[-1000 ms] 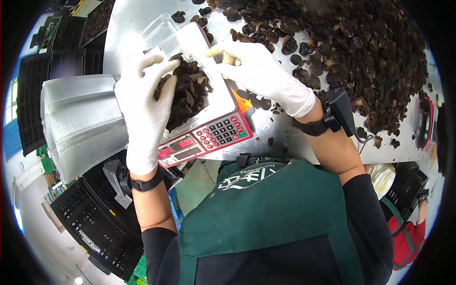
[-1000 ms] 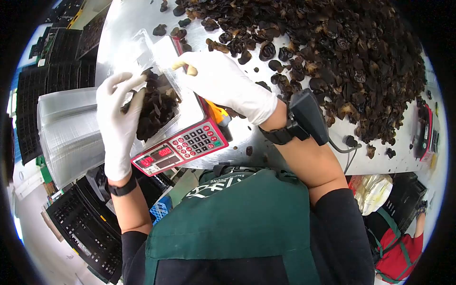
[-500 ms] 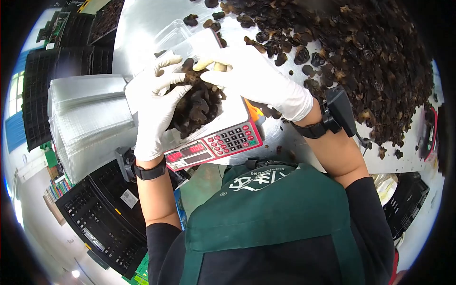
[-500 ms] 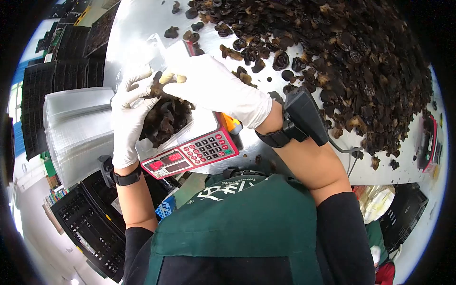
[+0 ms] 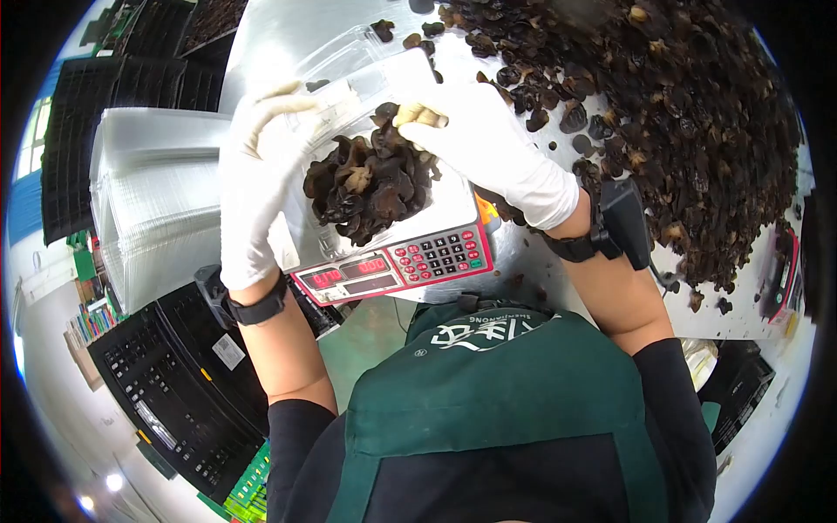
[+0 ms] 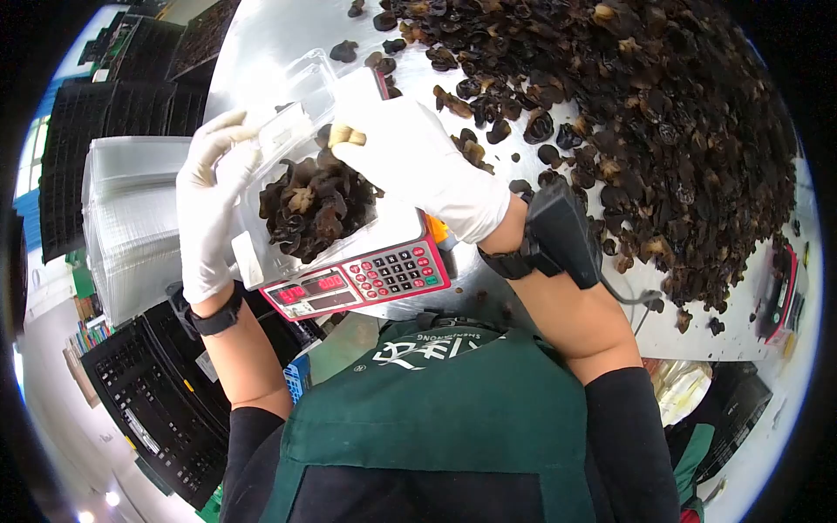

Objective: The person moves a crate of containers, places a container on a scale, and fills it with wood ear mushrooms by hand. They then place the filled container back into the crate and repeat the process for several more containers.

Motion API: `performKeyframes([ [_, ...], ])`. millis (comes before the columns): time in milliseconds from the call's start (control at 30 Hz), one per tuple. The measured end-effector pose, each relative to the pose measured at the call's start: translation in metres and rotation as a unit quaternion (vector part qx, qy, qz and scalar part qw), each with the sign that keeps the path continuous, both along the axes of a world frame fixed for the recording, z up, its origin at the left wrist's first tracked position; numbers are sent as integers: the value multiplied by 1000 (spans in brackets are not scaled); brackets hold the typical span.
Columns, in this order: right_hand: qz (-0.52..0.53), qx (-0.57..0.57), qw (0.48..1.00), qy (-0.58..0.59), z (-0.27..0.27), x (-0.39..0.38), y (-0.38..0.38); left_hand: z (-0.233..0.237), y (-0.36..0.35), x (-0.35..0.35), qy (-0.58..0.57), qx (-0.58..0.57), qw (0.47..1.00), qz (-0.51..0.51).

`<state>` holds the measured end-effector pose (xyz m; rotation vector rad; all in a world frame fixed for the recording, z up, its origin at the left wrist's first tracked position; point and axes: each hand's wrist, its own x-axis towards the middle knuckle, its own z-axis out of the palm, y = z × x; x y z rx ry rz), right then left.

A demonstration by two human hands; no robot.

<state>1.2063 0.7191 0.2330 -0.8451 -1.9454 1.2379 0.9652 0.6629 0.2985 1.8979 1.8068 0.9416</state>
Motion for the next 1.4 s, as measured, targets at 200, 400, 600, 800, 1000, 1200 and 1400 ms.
performKeyframes([
  [200, -15, 73, 995, -64, 9, 2, -6, -54, 16, -57, 180, -149, 947, 222],
  [400, -27, -3, 996, -82, 16, 25, -5, -49, -6, -46, -177, -6, 971, 163],
  [600, -54, -8, 996, -65, 6, 36, -12, -9, -52, -27, -121, 40, 980, 151],
  [800, -29, 205, 978, -37, -4, -14, -3, -23, -57, 16, 53, 90, 974, 200],
  [1000, -73, 313, 943, -83, -27, -45, -11, -34, -47, 40, 117, -41, 983, 138],
  [1200, -35, 323, 907, -266, 3, -47, -17, -35, -52, 35, 125, -17, 987, 97],
  [1400, -36, 326, 912, -247, -5, -62, -10, -39, -50, 33, 127, -15, 987, 97],
])
